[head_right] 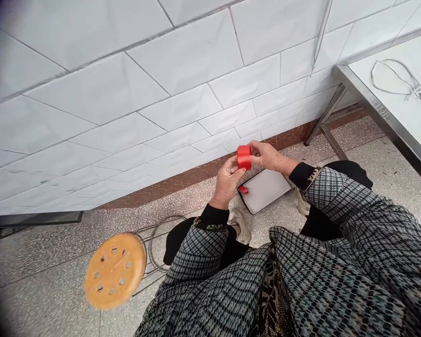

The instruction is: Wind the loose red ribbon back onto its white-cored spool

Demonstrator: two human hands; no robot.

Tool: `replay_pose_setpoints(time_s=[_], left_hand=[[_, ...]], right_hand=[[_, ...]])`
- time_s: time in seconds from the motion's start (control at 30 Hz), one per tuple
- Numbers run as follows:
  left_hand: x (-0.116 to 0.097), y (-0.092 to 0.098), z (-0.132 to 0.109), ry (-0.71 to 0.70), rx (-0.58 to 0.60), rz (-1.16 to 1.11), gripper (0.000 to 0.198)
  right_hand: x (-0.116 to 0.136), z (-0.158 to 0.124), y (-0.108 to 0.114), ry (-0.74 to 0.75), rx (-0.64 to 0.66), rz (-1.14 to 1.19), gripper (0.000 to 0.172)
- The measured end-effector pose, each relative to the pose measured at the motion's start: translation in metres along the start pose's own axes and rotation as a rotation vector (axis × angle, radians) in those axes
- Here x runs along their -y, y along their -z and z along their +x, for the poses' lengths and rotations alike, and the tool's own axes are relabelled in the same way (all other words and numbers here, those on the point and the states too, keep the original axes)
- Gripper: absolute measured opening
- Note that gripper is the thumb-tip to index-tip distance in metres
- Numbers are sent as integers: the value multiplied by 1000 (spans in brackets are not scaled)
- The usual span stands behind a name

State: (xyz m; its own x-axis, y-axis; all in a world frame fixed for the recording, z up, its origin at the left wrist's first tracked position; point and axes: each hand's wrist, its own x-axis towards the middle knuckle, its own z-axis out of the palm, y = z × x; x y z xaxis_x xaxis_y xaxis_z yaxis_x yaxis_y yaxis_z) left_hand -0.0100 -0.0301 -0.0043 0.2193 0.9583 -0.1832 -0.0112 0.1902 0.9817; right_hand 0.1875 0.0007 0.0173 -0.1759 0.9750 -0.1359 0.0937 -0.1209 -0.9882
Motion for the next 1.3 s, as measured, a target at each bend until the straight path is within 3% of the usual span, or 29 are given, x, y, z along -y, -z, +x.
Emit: replay_pose_setpoints(time_s=[0.1, 0.2, 0.3, 0.43, 0.53, 0.63, 0.73, 0.87, 0.97, 1.0, 1.1, 1.3], left_hand=[[2, -6, 1, -25, -60, -21, 57], [3, -13, 1, -40, -168, -42, 49], [5, -17, -1, 6, -118, -46, 48], [7, -18, -2, 47, -42, -79, 47], [6, -19, -1, 21, -24, -95, 44], [2, -19, -1, 35, 35, -45, 42], [1, -18, -1, 44, 44, 26, 39], [3, -18, -1, -52, -76, 178, 30], [5, -18, 1, -129, -185, 229, 14], [6, -18, 2, -159, -195, 242, 20], [6, -14, 4, -234, -132, 296, 41], [9, -4, 7, -188, 58, 198, 51]], right_hand=[[0, 4, 1, -16, -157, -126, 21], [-1, 11, 2, -157, -274, -35, 18], [1, 15, 2, -344, -229, 239, 15], [6, 12, -1, -543, -212, 471, 23], [10, 9, -5, -657, -115, 599, 33], [11, 7, -8, -677, -24, 678, 40], [11, 4, -10, -687, 13, 720, 34], [7, 4, -7, -699, 80, 723, 20], [0, 7, -1, -717, 168, 690, 19], [-3, 8, 1, -725, 203, 678, 20], [-10, 11, 7, -731, 301, 646, 24], [-17, 9, 9, -730, 406, 598, 39]])
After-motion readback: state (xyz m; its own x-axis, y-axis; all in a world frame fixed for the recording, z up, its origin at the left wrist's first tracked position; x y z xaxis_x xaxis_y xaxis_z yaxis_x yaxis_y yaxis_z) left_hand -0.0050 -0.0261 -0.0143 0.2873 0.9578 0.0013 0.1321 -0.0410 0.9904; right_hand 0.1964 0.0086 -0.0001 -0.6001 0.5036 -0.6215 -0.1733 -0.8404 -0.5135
